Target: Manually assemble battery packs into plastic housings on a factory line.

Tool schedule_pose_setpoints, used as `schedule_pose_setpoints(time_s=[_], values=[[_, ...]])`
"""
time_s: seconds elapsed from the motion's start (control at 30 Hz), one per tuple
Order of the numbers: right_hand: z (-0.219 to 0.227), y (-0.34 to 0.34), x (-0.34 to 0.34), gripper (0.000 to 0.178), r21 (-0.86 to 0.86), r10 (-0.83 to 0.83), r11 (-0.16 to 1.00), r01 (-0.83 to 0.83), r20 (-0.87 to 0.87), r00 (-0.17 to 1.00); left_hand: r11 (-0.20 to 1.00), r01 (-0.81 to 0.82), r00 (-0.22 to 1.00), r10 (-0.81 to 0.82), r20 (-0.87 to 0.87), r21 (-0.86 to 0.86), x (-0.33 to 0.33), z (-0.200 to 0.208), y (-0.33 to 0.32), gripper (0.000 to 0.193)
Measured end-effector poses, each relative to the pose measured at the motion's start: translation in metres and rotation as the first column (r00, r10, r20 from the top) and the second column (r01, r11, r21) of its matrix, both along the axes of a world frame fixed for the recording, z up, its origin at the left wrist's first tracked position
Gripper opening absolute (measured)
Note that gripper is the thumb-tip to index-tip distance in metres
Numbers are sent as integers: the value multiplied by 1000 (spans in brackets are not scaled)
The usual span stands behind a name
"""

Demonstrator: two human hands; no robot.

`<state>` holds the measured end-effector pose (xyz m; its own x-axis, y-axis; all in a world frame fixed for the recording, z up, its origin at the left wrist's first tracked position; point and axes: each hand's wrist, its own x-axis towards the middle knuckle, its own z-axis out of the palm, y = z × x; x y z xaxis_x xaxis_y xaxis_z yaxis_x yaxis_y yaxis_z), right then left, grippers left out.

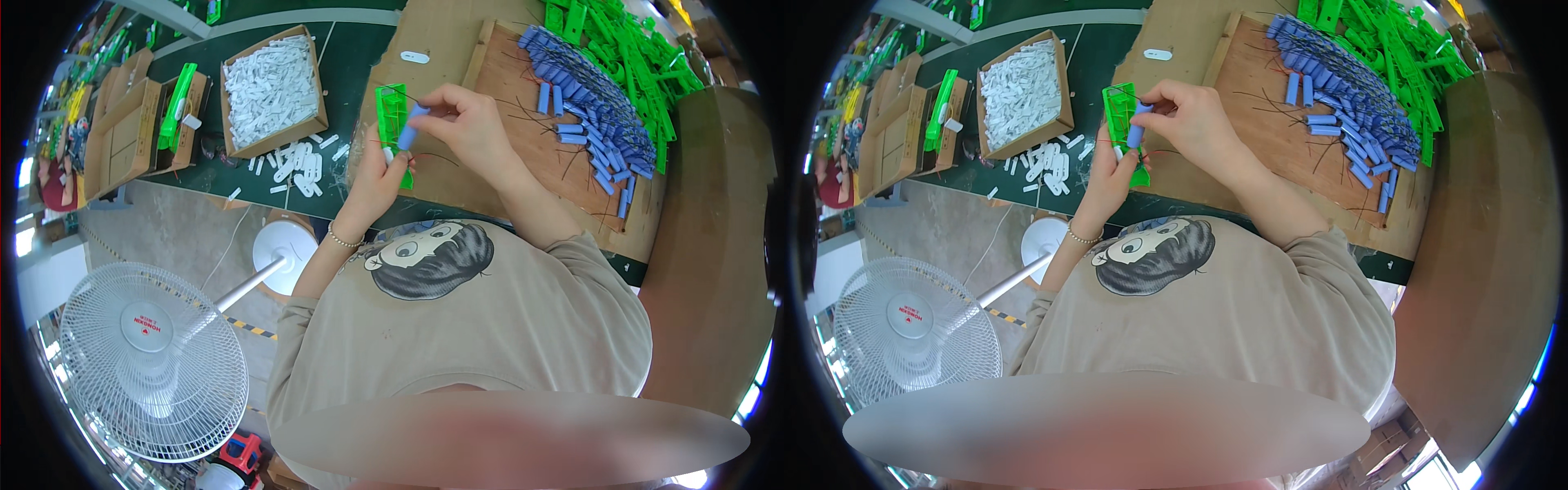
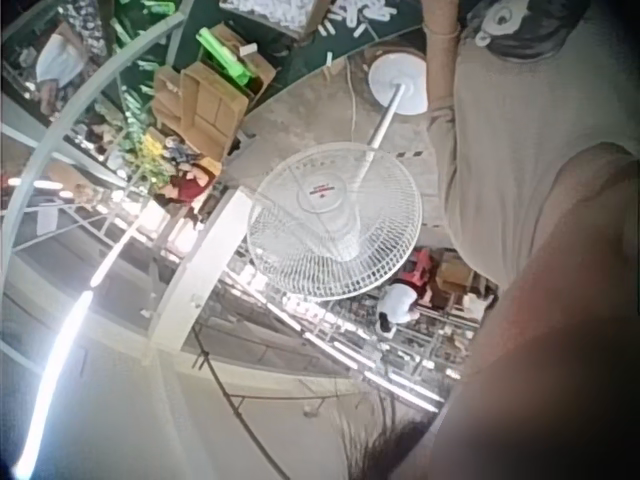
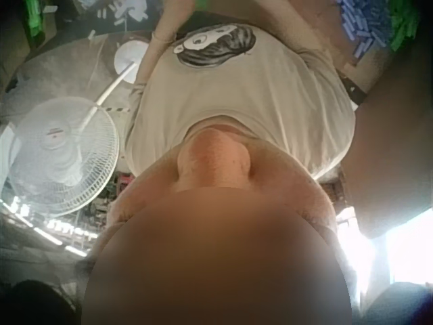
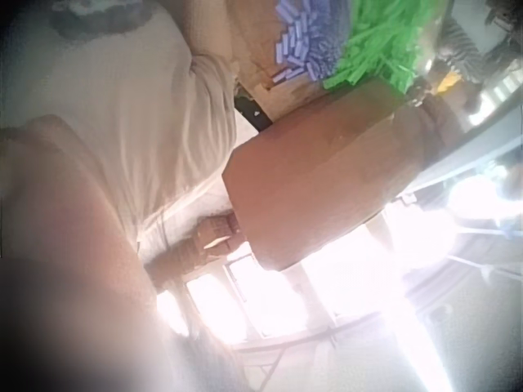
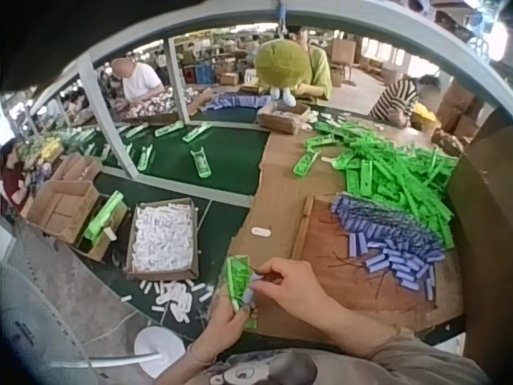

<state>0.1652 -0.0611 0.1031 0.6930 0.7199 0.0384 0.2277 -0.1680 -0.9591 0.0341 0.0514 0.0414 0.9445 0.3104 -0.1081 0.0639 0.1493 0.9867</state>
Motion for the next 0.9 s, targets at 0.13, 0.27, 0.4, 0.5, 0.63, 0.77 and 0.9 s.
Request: schedule_pose_setpoints(time_s=[0.13,0.27,0.4,0.5,0.63,0.77,0.9], values=[[-8,13,-11,22,32,-4,999,1,85,996,998,-14,999,18,-47,67,-6,5,2,53],[-6,21,-15,22,-63,58,997,-44,241,969,992,-43,998,48,-45,117,-11,-1,6,54],[-18,29,-20,27,-43,60,998,-50,275,960,999,-32,999,32,1,-42,-14,-2,9,54],[-22,38,-26,32,169,-49,980,108,-321,946,990,-22,997,32,65,-138,-18,-4,11,53],[-33,42,-10,31,277,279,956,-100,-741,611,974,3,988,32,150,-227,-21,-5,11,43],[-37,47,-11,27,80,207,971,-224,-747,632,973,-102,993,111,31,-208,-18,-10,10,31],[-45,62,12,35,-12,310,930,-367,-508,803,948,-198,978,208,11,-250,-25,-14,15,26]])
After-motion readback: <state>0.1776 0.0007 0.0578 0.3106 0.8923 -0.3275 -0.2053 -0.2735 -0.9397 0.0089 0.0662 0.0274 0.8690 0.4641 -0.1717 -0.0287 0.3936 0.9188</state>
